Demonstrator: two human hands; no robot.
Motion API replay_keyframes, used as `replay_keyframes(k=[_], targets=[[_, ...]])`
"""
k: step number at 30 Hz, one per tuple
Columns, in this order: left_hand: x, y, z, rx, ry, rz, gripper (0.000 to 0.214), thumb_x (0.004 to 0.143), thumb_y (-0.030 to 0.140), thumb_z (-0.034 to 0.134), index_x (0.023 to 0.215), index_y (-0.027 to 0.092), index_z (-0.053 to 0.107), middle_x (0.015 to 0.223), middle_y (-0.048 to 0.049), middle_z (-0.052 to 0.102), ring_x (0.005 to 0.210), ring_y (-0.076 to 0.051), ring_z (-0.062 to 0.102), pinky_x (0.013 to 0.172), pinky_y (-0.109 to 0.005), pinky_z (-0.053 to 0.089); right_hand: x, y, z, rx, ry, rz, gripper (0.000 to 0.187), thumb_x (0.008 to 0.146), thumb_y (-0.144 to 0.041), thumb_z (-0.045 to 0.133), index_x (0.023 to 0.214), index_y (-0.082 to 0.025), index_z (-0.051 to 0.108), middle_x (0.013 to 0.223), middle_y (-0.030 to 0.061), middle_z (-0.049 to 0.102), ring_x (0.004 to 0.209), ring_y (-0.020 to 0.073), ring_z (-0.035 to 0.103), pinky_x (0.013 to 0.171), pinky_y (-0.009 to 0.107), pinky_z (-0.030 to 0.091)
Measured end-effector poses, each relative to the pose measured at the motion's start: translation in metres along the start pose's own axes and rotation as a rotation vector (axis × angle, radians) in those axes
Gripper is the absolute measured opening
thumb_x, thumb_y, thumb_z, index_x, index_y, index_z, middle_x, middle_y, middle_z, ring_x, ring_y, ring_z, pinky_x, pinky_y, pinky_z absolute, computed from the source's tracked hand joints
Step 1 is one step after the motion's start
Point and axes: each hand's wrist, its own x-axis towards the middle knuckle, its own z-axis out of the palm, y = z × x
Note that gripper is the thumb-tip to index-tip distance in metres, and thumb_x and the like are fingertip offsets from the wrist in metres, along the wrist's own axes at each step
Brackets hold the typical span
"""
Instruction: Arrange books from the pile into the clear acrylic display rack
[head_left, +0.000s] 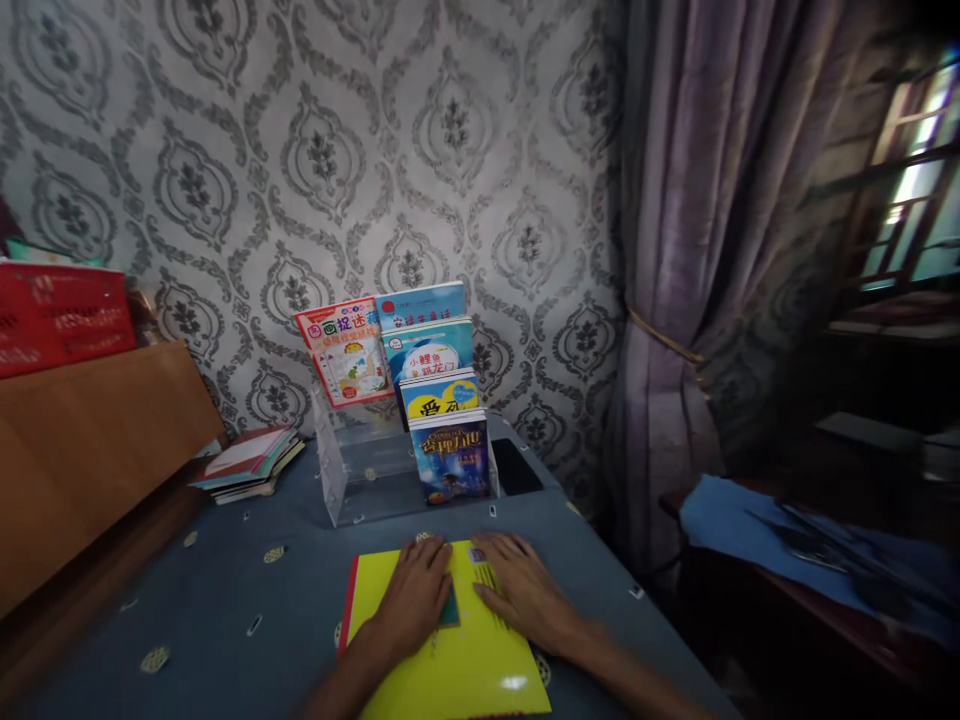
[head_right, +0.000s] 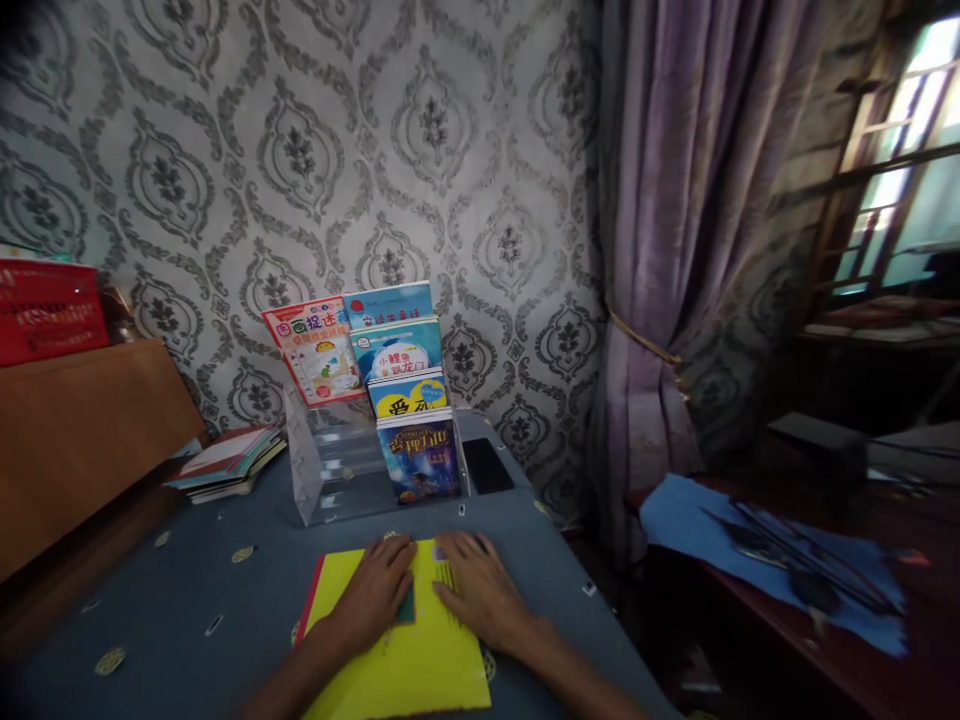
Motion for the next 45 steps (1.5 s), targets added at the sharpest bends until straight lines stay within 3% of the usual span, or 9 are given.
replay_keyframes(k=[6,15,18,23,34,45], targets=[[0.009,0.011,-0.004,-0.041,0.012,0.02,0.042,0.103,0.025,0.041,0.142,0.02,0.055,0.147,-0.0125,0.059,0.137,-0.028,0.054,0.118,-0.054,0.041,-0.003,0.019,0.008,-0.008,0.13,-0.037,0.043,0.094,-0.026,0.05,0.134,-0.019,0.063,0.134,0.0156,0.067,0.127,0.0311,0.06,0.109,0.053,0.045],[0.007,-0.004,-0.003,-0.088,0.031,0.072,0.039,0.104,0.03,0.043,0.138,0.019,0.059,0.142,-0.0146,0.061,0.134,-0.027,0.056,0.116,-0.05,0.041,-0.001,0.005,0.002,-0.047,0.065,0.087,0.036,0.099,-0.024,0.048,0.129,-0.017,0.067,0.139,0.0124,0.066,0.133,0.0269,0.056,0.113,0.049,0.038],[0.006,-0.006,-0.002,-0.094,0.028,0.068,0.04,0.105,0.032,0.041,0.138,0.019,0.059,0.144,-0.0141,0.06,0.135,-0.026,0.055,0.116,-0.049,0.04,0.0,0.004,0.001,-0.081,0.032,0.116,0.037,0.101,-0.024,0.047,0.132,-0.02,0.066,0.142,0.0109,0.064,0.137,0.0256,0.053,0.115,0.049,0.035],[0.004,-0.006,-0.002,-0.093,0.01,0.058,0.043,0.105,0.035,0.038,0.142,0.02,0.056,0.149,-0.0137,0.056,0.138,-0.027,0.051,0.117,-0.049,0.038,0.0,0.005,0.002,-0.158,0.012,0.171,0.044,0.103,-0.031,0.042,0.141,-0.017,0.06,0.15,0.0135,0.056,0.142,0.027,0.046,0.116,0.05,0.033],[0.001,-0.003,-0.004,-0.052,0.002,0.031,0.043,0.106,0.033,0.036,0.141,0.019,0.056,0.148,-0.0152,0.056,0.139,-0.028,0.05,0.116,-0.051,0.038,-0.004,0.005,0.003,-0.232,0.01,0.232,0.049,0.103,-0.038,0.044,0.142,-0.011,0.057,0.154,0.0205,0.049,0.142,0.0316,0.045,0.113,0.049,0.036],[0.002,0.0,-0.011,-0.039,-0.04,0.009,0.043,0.105,0.032,0.039,0.142,0.017,0.056,0.149,-0.0138,0.056,0.138,-0.028,0.05,0.117,-0.048,0.037,-0.004,0.012,0.003,-0.188,0.007,0.252,0.05,0.101,-0.039,0.049,0.14,-0.009,0.059,0.151,0.0199,0.052,0.138,0.0332,0.047,0.112,0.048,0.037]])
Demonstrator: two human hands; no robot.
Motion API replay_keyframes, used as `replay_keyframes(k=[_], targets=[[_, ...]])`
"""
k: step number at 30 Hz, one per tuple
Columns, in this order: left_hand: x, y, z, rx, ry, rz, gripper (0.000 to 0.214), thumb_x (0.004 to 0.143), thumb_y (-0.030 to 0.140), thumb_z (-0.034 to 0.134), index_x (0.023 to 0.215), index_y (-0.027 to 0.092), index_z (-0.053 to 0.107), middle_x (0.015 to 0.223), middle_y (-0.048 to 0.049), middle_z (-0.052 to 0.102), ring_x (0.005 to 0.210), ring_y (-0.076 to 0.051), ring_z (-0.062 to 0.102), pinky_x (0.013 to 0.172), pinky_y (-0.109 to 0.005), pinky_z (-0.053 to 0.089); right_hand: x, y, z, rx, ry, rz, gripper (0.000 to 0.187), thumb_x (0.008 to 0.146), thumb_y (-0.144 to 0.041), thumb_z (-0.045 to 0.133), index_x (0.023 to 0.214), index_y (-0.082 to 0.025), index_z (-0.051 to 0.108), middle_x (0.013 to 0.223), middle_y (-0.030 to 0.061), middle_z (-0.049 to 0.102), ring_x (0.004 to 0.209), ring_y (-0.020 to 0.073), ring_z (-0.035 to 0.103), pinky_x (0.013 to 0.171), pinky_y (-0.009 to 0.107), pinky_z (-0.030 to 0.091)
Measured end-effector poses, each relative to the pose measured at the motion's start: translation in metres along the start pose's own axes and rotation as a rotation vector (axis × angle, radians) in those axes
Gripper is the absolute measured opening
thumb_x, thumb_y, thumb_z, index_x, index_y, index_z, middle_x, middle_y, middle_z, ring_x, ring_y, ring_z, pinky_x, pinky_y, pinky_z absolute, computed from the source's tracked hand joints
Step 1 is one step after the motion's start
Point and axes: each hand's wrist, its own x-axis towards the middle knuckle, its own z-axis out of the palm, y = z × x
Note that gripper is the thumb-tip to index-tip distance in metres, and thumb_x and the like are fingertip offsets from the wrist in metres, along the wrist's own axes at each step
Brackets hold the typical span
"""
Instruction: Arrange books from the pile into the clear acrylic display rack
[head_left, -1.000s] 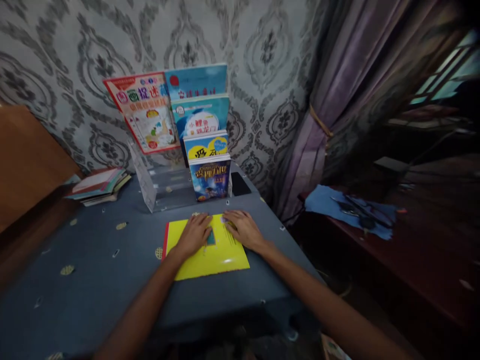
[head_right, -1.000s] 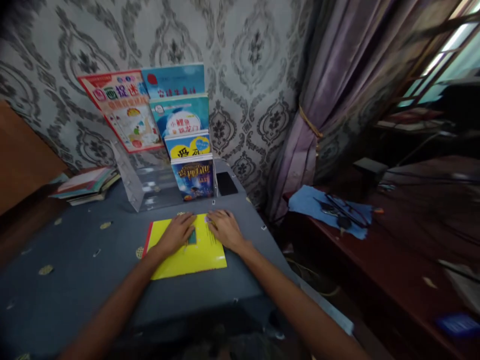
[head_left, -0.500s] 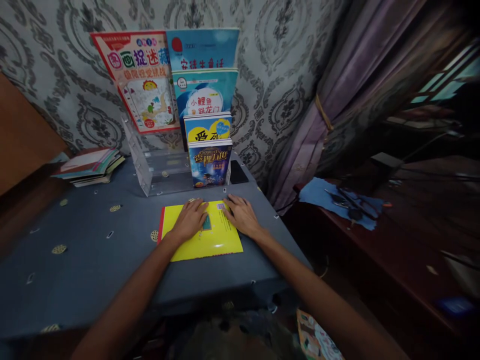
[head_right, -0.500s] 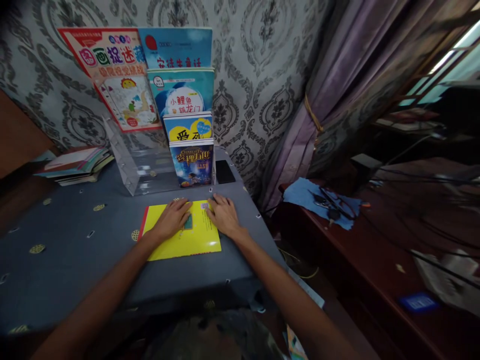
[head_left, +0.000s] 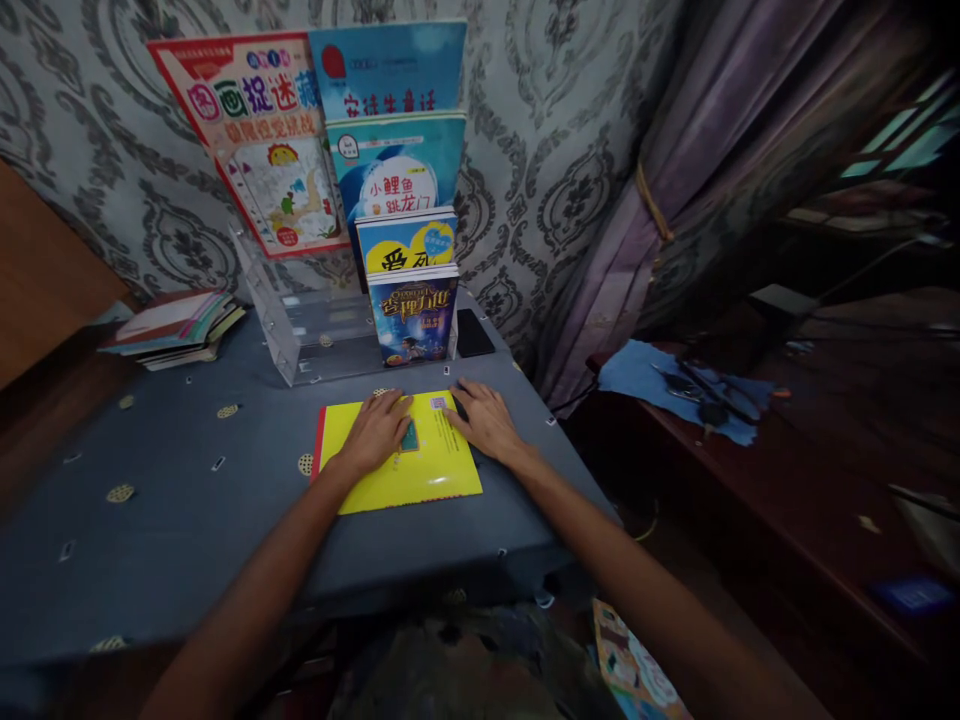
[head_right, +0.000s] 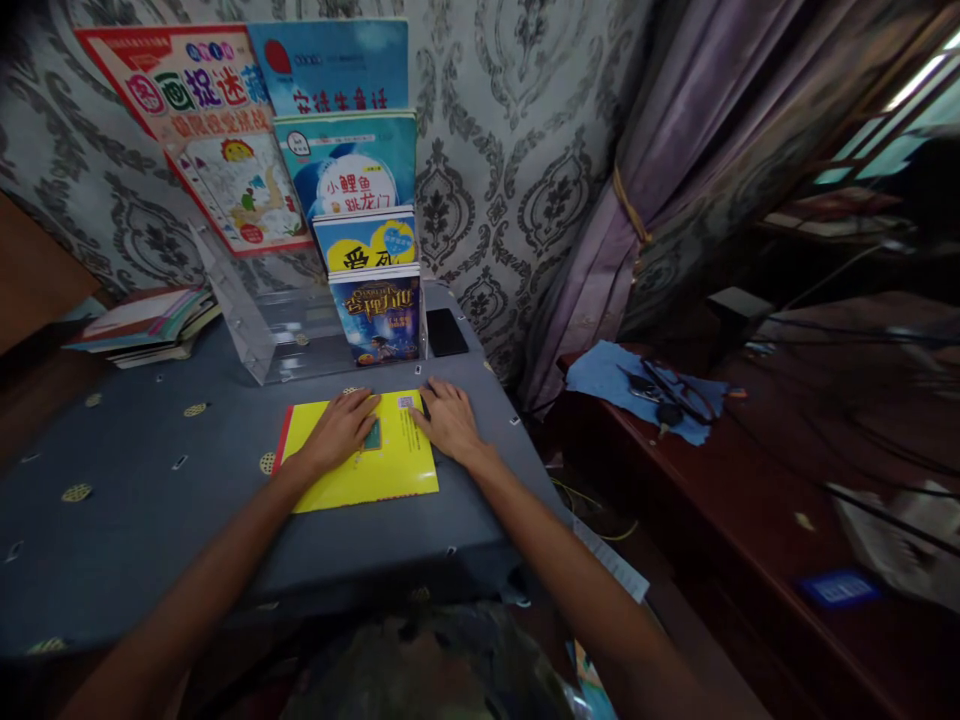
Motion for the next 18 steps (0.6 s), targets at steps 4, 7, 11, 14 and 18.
replay_keyframes(k=[4,7,11,14,18], targets=[[-0.0002,-0.001,0.0016,0.01,0.025,0.016,0.043,0.105,0.033,0.038,0.141,0.018,0.056,0.147,-0.0128,0.057,0.137,-0.028,0.051,0.116,-0.048,0.039,0.0007,0.003,0.0016,0.058,0.028,-0.031,0.05,0.1,-0.037,0.049,0.142,-0.011,0.057,0.151,0.0186,0.052,0.139,0.0325,0.048,0.113,0.049,0.037],[-0.0006,-0.0009,0.0011,0.009,0.03,0.02,0.043,0.106,0.033,0.037,0.141,0.017,0.056,0.147,-0.0132,0.057,0.137,-0.028,0.051,0.116,-0.049,0.039,0.0018,0.0056,0.0043,0.116,0.035,-0.111,0.052,0.098,-0.031,0.049,0.147,-0.013,0.052,0.155,0.0161,0.05,0.143,0.0297,0.044,0.116,0.048,0.035],[-0.0005,-0.0008,-0.0006,-0.002,0.016,0.031,0.043,0.105,0.033,0.037,0.141,0.017,0.056,0.147,-0.0143,0.057,0.136,-0.028,0.051,0.116,-0.049,0.039,0.0032,0.0055,0.0056,0.153,0.0,-0.179,0.048,0.098,-0.025,0.047,0.144,-0.013,0.055,0.152,0.0141,0.054,0.143,0.0266,0.044,0.119,0.046,0.032],[0.0002,-0.001,-0.0016,-0.01,0.017,0.032,0.043,0.105,0.033,0.037,0.141,0.018,0.056,0.148,-0.0135,0.056,0.137,-0.028,0.051,0.116,-0.049,0.039,0.0035,0.0042,0.0034,0.151,0.002,-0.165,0.044,0.097,-0.026,0.049,0.139,-0.015,0.06,0.147,0.0137,0.059,0.139,0.0272,0.049,0.116,0.047,0.035],[0.0016,-0.001,-0.0037,-0.024,0.003,0.065,0.043,0.106,0.034,0.037,0.14,0.016,0.056,0.147,-0.0144,0.056,0.138,-0.027,0.05,0.117,-0.048,0.038,0.0016,0.0028,-0.0015,0.151,0.007,-0.169,0.043,0.097,-0.026,0.051,0.137,-0.014,0.062,0.142,0.0137,0.062,0.133,0.0277,0.052,0.113,0.045,0.038]])
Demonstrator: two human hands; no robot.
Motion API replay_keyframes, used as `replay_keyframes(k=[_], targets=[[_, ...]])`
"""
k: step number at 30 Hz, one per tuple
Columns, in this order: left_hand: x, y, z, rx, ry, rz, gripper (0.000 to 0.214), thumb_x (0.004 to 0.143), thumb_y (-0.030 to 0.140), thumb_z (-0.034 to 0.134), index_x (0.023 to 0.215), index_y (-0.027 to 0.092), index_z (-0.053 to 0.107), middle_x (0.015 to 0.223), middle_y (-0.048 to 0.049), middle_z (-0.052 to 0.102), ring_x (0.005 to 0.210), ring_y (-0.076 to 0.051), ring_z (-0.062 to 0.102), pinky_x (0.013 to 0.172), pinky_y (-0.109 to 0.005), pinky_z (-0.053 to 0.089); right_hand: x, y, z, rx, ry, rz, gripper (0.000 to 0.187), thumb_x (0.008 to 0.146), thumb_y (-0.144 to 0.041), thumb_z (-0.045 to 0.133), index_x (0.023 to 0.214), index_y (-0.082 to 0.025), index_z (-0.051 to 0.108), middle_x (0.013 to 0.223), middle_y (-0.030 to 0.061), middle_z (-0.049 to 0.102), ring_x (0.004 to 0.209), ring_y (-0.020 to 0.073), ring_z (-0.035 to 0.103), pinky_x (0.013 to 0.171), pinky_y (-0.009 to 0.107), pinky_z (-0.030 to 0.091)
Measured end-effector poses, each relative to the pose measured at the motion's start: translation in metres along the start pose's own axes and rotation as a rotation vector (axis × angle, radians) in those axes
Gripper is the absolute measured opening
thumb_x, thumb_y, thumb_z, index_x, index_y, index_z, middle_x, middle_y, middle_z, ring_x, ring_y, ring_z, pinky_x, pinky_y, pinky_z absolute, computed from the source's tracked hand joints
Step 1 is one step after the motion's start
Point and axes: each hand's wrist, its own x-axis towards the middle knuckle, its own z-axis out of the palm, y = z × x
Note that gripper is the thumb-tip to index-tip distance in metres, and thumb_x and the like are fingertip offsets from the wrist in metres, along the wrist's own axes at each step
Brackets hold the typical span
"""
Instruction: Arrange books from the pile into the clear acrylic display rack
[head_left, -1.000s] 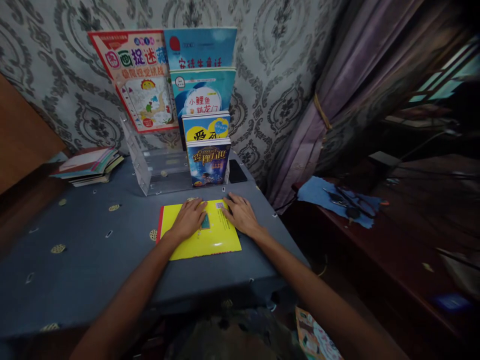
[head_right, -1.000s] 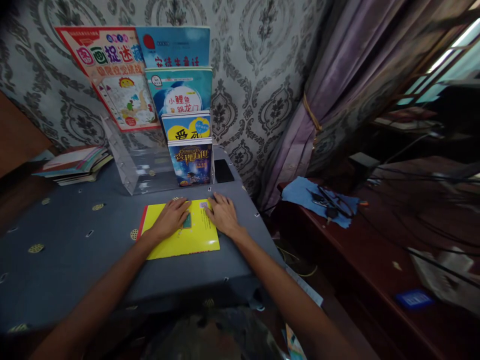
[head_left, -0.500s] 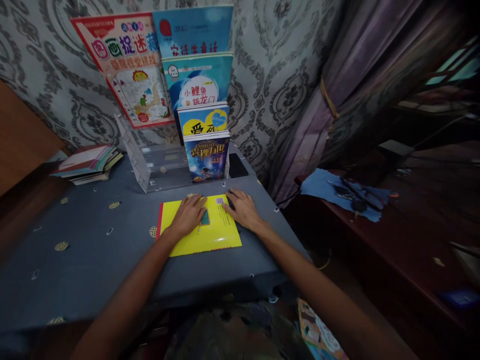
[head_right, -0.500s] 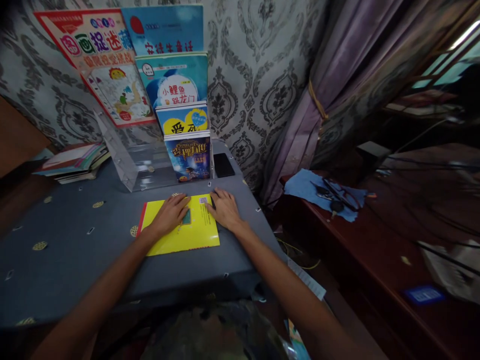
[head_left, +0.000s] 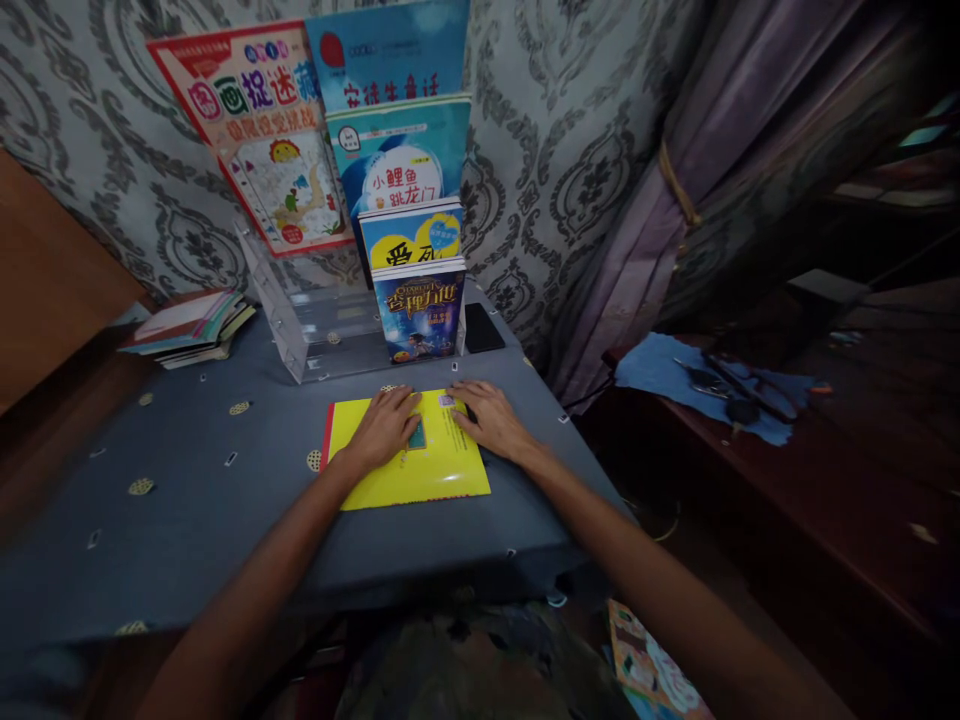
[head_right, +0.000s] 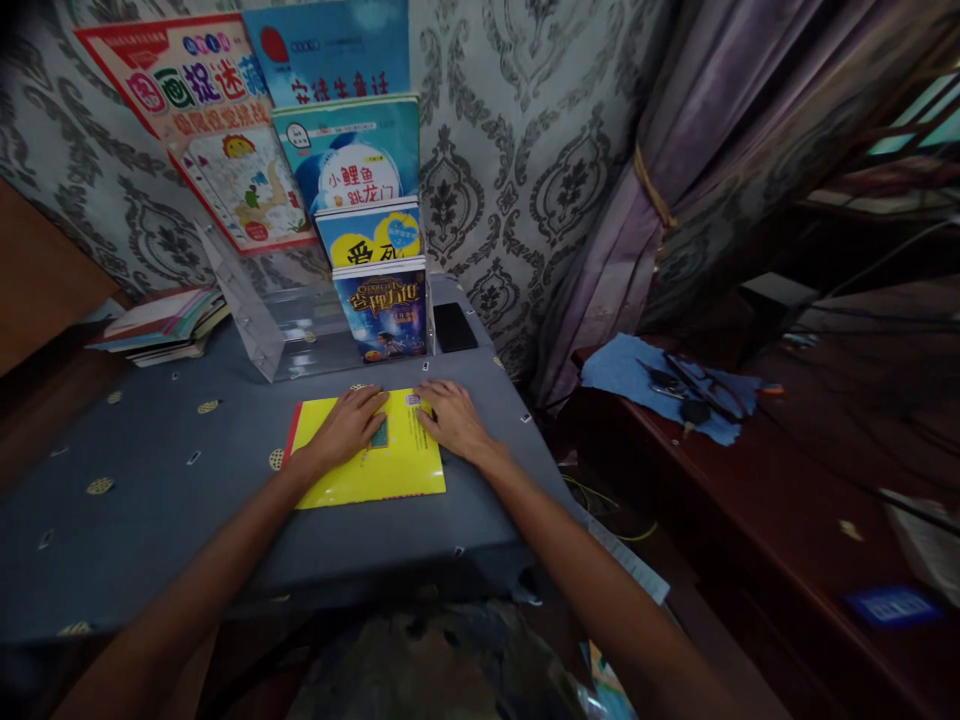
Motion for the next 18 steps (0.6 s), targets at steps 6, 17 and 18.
replay_keyframes(k=[6,17,18], targets=[[0.002,-0.002,-0.003,0.0,-0.023,0.05,0.045,0.106,0.037,0.035,0.141,0.017,0.055,0.15,-0.0142,0.055,0.139,-0.027,0.05,0.118,-0.049,0.037,-0.011,-0.005,-0.003,-0.054,-0.007,0.01,0.042,0.099,-0.028,0.049,0.137,-0.015,0.063,0.141,0.0142,0.063,0.13,0.0295,0.053,0.11,0.046,0.039],[0.015,0.012,-0.013,0.177,-0.129,0.238,0.046,0.105,0.044,0.039,0.143,0.02,0.052,0.143,-0.0155,0.056,0.137,-0.031,0.048,0.111,-0.048,0.038,-0.092,-0.025,-0.004,-0.112,0.081,0.097,0.043,0.102,-0.035,0.043,0.135,-0.015,0.063,0.134,0.0164,0.064,0.123,0.0326,0.054,0.106,0.048,0.041],[0.016,0.015,-0.015,0.198,-0.14,0.233,0.047,0.105,0.045,0.04,0.142,0.02,0.052,0.138,-0.0156,0.059,0.132,-0.032,0.05,0.107,-0.046,0.04,-0.101,-0.029,-0.004,-0.106,0.088,0.11,0.043,0.102,-0.035,0.044,0.135,-0.015,0.063,0.133,0.0164,0.065,0.122,0.0329,0.055,0.104,0.048,0.042]])
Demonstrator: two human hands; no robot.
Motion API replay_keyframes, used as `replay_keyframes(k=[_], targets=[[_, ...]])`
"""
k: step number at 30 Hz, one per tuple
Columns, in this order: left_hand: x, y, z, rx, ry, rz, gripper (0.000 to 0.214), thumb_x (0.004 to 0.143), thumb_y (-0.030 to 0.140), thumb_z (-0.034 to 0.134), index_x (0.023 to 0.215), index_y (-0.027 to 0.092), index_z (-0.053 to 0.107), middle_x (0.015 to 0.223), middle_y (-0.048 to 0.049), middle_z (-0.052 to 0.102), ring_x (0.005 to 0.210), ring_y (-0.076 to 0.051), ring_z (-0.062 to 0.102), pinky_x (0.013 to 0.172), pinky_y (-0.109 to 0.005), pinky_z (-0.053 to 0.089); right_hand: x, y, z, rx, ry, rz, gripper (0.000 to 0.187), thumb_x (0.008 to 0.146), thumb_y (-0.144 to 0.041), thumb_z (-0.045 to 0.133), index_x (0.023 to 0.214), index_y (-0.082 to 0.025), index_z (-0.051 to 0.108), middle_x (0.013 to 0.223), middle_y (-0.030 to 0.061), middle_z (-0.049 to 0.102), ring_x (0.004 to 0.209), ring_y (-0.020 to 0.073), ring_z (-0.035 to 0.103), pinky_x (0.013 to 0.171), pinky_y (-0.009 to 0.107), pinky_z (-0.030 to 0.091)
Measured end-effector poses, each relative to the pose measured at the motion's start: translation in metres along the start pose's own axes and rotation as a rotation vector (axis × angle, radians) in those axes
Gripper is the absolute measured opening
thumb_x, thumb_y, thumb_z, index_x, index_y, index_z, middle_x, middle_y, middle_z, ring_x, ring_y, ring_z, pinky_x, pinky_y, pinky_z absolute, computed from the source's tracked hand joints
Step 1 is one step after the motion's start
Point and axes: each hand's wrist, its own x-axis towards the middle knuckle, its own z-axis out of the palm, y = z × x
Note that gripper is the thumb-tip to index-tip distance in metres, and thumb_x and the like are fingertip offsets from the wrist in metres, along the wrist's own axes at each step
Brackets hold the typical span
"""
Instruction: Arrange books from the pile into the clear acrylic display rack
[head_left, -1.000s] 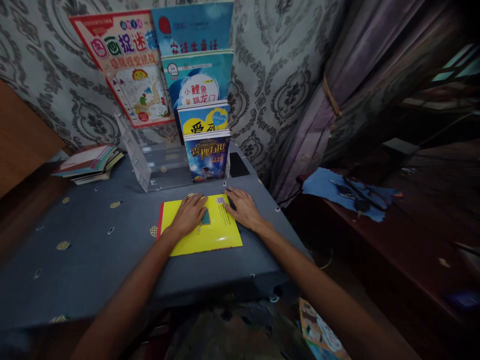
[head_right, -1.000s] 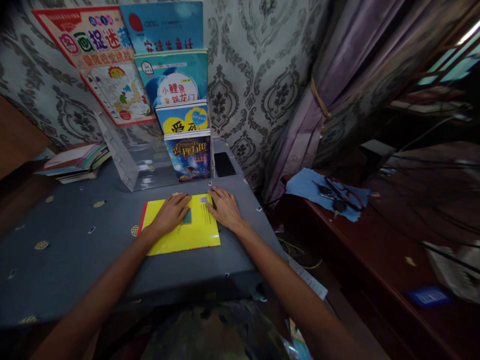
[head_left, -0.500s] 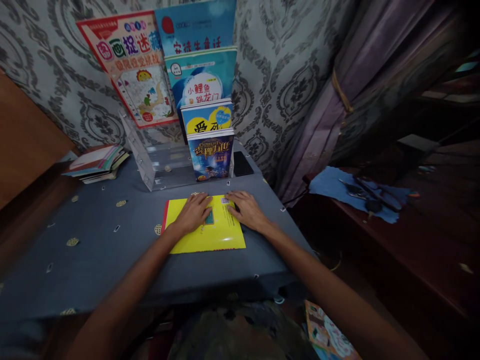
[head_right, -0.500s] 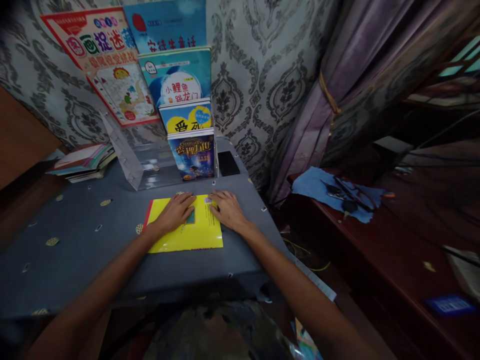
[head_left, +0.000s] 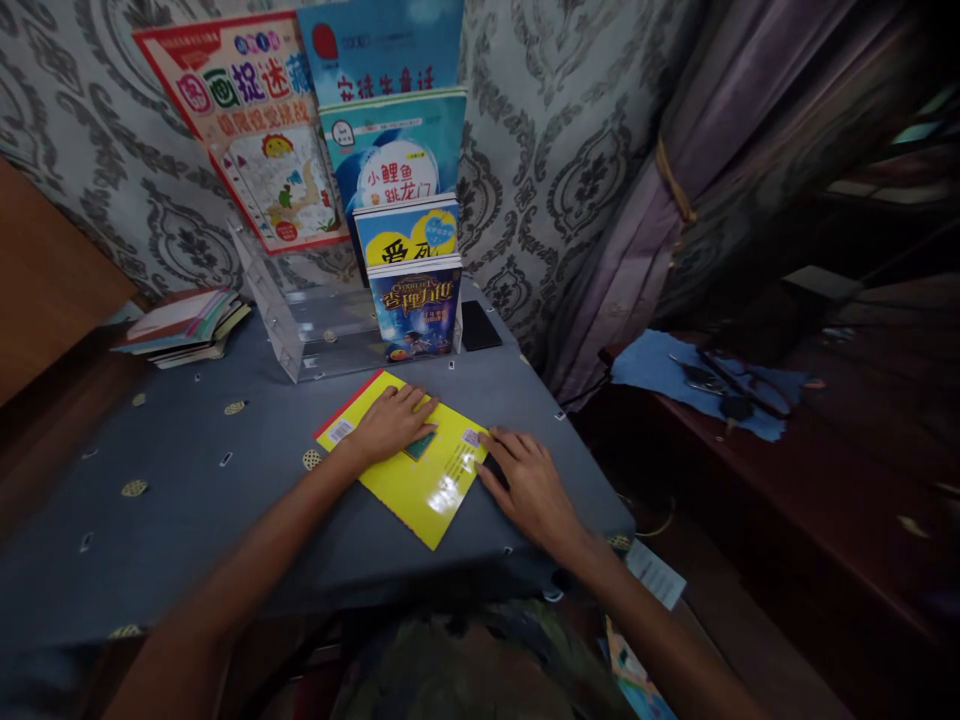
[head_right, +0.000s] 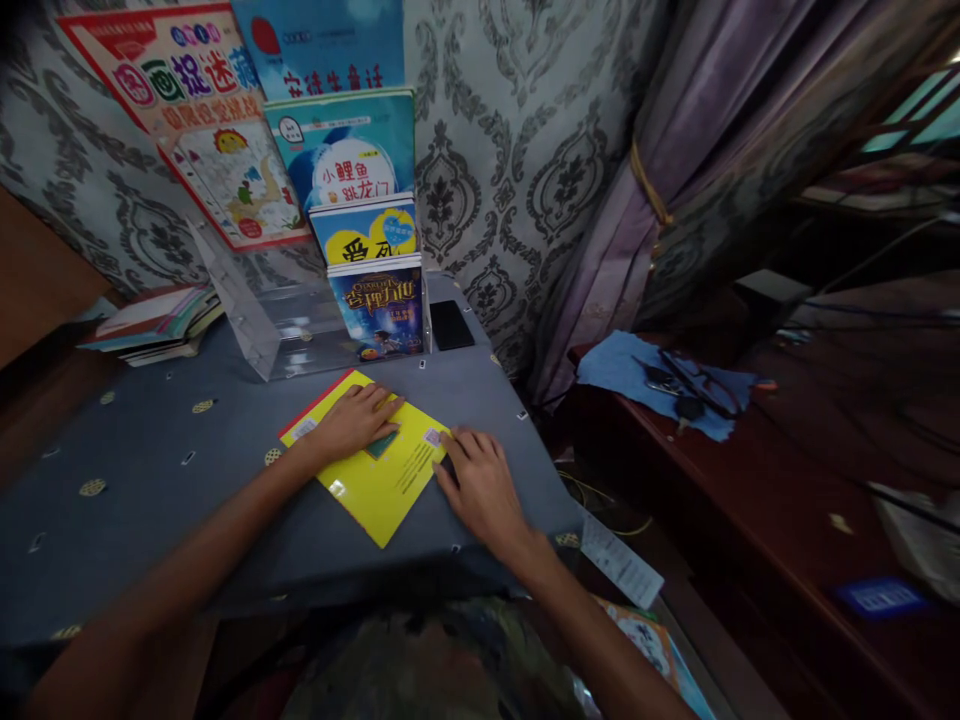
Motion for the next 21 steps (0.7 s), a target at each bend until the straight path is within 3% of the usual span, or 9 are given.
replay_keyframes(k=[7,12,21], targets=[[0.004,0.016,-0.007,0.007,-0.025,-0.034,0.042,0.105,0.045,0.038,0.135,0.021,0.055,0.12,-0.0132,0.062,0.117,-0.032,0.054,0.098,-0.045,0.043,-0.048,-0.027,0.001,0.13,0.019,0.053,0.042,0.102,-0.035,0.042,0.135,-0.02,0.063,0.129,0.0158,0.065,0.119,0.0345,0.056,0.099,0.052,0.048],[0.005,0.014,-0.001,0.02,-0.024,-0.002,0.043,0.105,0.044,0.039,0.14,0.022,0.052,0.132,-0.0125,0.06,0.125,-0.029,0.053,0.106,-0.043,0.041,-0.054,-0.04,0.004,0.136,0.068,0.048,0.04,0.101,-0.032,0.044,0.132,-0.018,0.064,0.125,0.0161,0.067,0.118,0.0348,0.056,0.102,0.053,0.05],[0.014,-0.002,0.009,-0.063,-0.002,0.036,0.051,0.106,0.05,0.035,0.146,0.023,0.049,0.153,-0.012,0.051,0.144,-0.026,0.045,0.117,-0.045,0.036,-0.055,-0.041,0.012,0.068,0.208,-0.05,0.039,0.098,-0.024,0.051,0.135,-0.016,0.06,0.125,0.0157,0.065,0.114,0.0331,0.057,0.093,0.052,0.054]])
